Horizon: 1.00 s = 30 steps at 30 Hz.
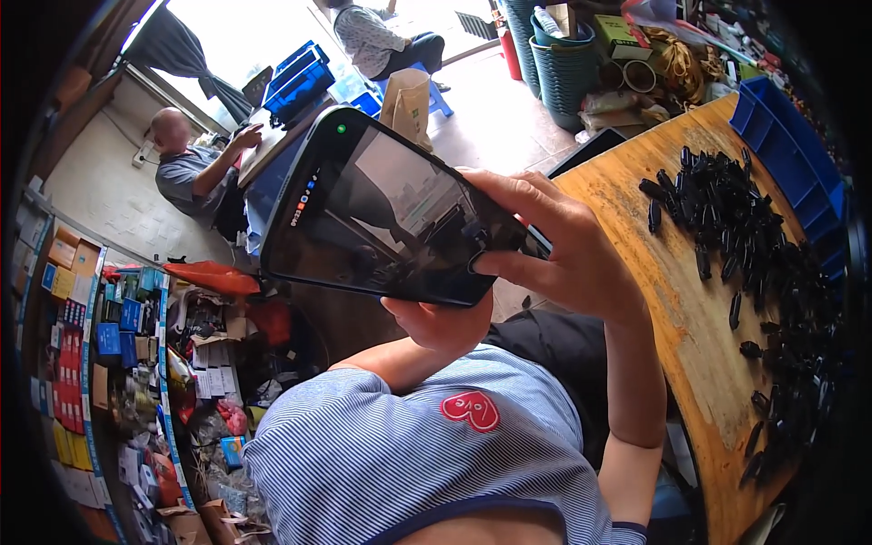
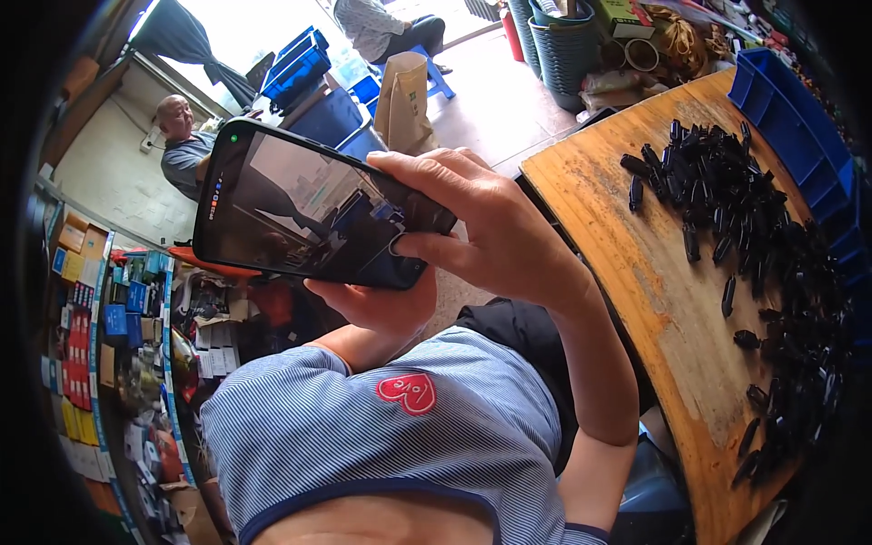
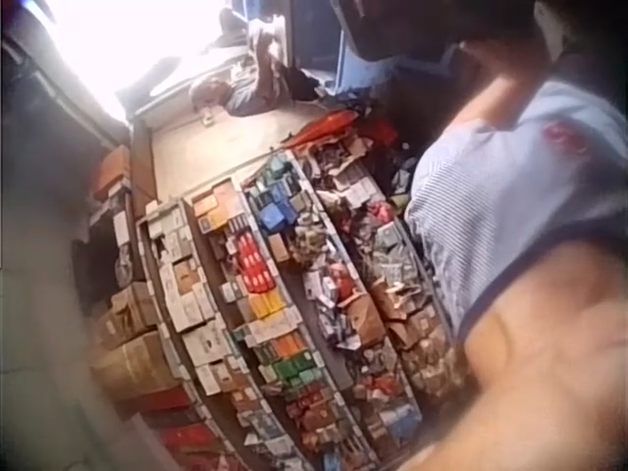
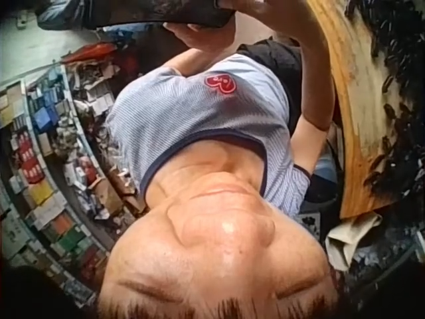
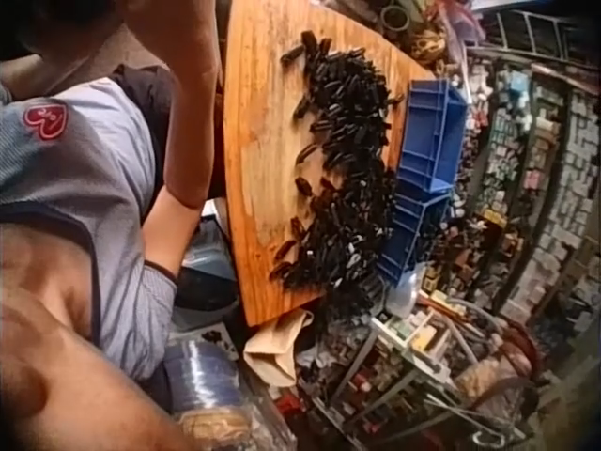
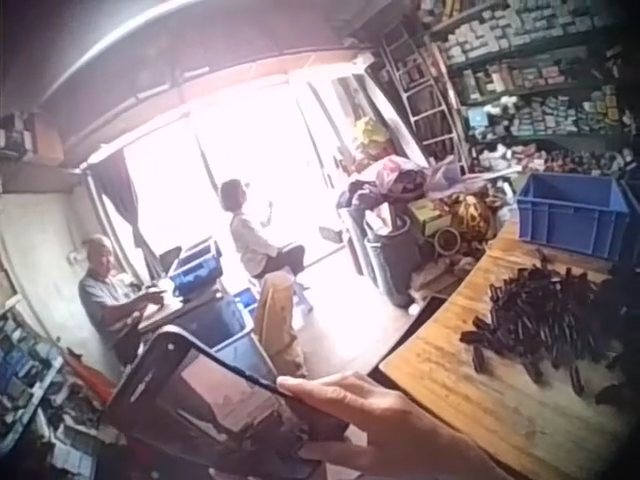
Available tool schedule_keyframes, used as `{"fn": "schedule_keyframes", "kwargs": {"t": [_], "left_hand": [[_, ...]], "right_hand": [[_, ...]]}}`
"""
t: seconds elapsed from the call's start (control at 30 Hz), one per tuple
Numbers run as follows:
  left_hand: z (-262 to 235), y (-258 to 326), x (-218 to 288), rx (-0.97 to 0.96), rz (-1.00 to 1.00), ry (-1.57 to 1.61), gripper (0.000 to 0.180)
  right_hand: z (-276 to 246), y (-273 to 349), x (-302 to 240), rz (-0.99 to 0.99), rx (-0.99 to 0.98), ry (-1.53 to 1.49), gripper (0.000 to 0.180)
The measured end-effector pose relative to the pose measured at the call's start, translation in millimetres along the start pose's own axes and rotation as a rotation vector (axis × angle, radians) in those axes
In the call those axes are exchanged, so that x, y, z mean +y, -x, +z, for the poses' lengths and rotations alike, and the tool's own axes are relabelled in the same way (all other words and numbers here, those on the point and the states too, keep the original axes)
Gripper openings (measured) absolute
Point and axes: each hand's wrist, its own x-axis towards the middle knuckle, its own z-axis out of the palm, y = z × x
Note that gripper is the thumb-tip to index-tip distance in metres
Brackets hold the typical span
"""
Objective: Inspecting and sorting small black plastic hardware parts at a workbench using a handheld scanner.
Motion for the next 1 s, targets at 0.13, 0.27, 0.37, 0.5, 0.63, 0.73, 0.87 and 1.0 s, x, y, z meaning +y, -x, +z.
{"fn": "schedule_keyframes", "kwargs": {"t": [0.13, 0.27, 0.37, 0.5, 0.63, 0.73, 0.87, 1.0], "left_hand": [[6, 3, 4, 0.09, -0.107, 0.079, 0.087], [17, -2, -11, 0.088, -0.151, -0.102, 0.091], [20, -5, -27, -0.05, -0.154, 0.101, 0.093], [47, -3, -41, 0.107, -0.237, -0.293, 0.093], [68, -8, -49, 0.034, -0.393, -0.322, 0.092], [50, 1, -72, -0.025, -0.432, 0.049, 0.09], [50, 4, -92, -0.06, -0.442, 0.505, 0.086], [54, -2, -100, -0.071, -0.501, 0.512, 0.099]], "right_hand": [[-6, 6, -7, 0.005, 0.028, 0.053, 0.063], [-16, 18, -11, 0.034, 0.107, 0.1, 0.062], [-30, 29, -15, 0.042, 0.166, 0.134, 0.062], [-48, 45, -24, 0.049, 0.24, 0.226, 0.063], [-65, 64, -29, 0.13, 0.297, 0.263, 0.063], [-71, 74, -34, 0.155, 0.337, 0.326, 0.063], [-84, 84, -36, 0.162, 0.394, 0.369, 0.064], [-89, 89, -35, 0.225, 0.418, 0.388, 0.062]]}}
